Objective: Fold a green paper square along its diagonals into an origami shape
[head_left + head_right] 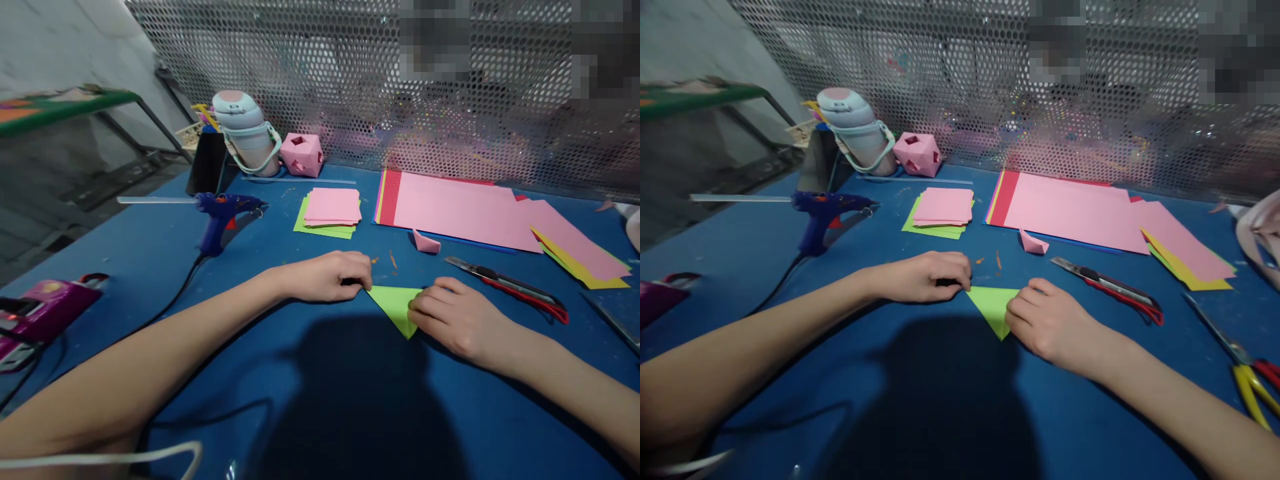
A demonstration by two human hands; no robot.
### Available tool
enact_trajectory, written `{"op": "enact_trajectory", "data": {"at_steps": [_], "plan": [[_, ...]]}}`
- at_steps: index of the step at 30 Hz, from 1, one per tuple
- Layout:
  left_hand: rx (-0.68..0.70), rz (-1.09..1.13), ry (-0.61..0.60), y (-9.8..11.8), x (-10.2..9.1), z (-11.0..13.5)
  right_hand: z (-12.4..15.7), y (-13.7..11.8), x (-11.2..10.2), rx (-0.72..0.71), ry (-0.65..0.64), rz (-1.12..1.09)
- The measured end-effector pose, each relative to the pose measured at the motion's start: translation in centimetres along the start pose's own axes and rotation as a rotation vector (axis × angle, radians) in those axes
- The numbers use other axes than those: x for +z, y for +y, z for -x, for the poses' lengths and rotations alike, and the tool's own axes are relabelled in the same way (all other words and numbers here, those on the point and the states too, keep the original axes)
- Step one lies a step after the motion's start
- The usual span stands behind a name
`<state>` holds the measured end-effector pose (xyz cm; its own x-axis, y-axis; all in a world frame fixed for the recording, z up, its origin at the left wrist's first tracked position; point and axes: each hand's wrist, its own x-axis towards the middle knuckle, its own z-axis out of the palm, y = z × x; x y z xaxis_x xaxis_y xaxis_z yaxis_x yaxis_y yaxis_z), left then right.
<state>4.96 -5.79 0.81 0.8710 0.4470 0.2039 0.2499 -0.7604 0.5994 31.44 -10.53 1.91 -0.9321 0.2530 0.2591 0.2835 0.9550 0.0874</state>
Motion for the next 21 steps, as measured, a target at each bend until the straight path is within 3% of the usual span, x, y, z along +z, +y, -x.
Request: {"op": "enact_trajectory", "data": {"at_steps": [17,21], "plan": [[-0.015,0.018,0.003,0.18,-0.01,-0.08,0.0,-0.46,0.07,0.003,-0.01,0.0],[-0.024,0.016,0.001,0.2,-0.02,-0.09,0.09,-0.72,-0.04,0.036,-0.069,-0.064]]}}
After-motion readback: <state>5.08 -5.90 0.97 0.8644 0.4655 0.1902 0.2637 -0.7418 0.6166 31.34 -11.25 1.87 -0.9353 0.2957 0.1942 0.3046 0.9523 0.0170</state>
